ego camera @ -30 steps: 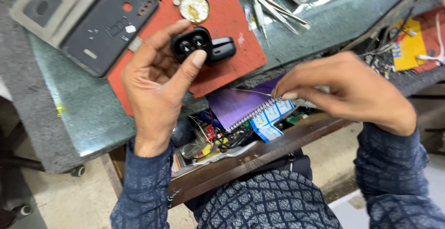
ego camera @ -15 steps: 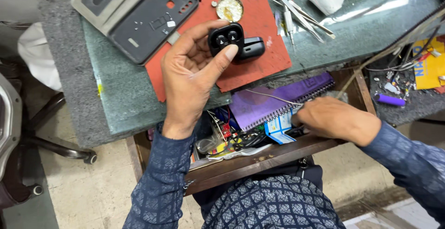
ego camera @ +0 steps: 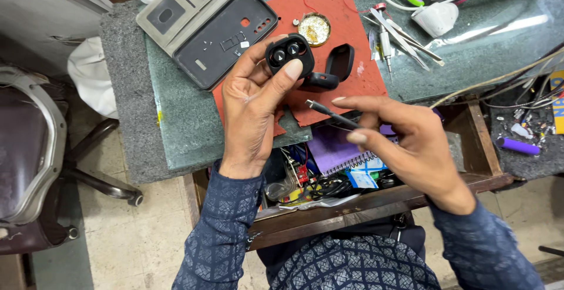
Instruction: The person disassembles a wireless earbud charging case, removes the internal circuit board, and uses tweezers to adjust small components. They then reassemble the case and place the earbuds back inside.
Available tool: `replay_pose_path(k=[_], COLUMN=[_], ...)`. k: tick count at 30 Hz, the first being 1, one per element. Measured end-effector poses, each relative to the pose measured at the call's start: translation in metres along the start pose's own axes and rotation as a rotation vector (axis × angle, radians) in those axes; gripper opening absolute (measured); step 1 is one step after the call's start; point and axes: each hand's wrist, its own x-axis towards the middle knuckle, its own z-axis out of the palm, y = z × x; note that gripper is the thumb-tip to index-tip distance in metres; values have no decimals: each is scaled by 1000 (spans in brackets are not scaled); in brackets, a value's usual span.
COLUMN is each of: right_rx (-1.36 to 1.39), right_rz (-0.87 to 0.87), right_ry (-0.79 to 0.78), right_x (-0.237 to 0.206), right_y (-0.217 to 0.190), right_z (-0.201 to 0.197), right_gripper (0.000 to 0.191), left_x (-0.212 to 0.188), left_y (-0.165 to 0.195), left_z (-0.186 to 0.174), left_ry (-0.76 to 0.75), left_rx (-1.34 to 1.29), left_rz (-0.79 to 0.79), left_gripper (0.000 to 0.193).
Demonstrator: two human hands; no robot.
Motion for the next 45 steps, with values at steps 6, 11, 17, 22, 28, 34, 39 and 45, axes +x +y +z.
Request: replay_pose_path(k=[6, 11, 17, 22, 28, 34, 39, 45], right_rx=[317, 185, 119, -173, 7, -103, -324, -210], right_rz=[-47, -56, -131, -303, -180, -351, -525, -443], right_ry=[172, 205, 242, 184, 318, 318, 280, 275], right_x=[11, 16, 21, 21, 20, 25, 32, 29], right_y=[-14, -25, -24, -25, -26, -39, -45, -29], right_z=[29, 40, 48, 36, 19, 1, -5, 1], right_gripper=[16, 28, 12, 14, 25, 37, 56, 46], left_x=[2, 3, 1, -5, -9, -16, -15, -17], left_y=[3, 0, 3, 3, 10, 13, 14, 26], left_z=[-4, -10, -6, 4, 7, 13, 15, 16], left_ry=[63, 92, 55, -26, -100, -108, -149, -388], left_rx=[-140, -248, -200, 76, 217, 473, 998, 1266], left_rz=[-84, -137, -86, 92, 172, 279, 694, 973], left_gripper=[36, 31, 31, 40, 62, 62, 66, 47])
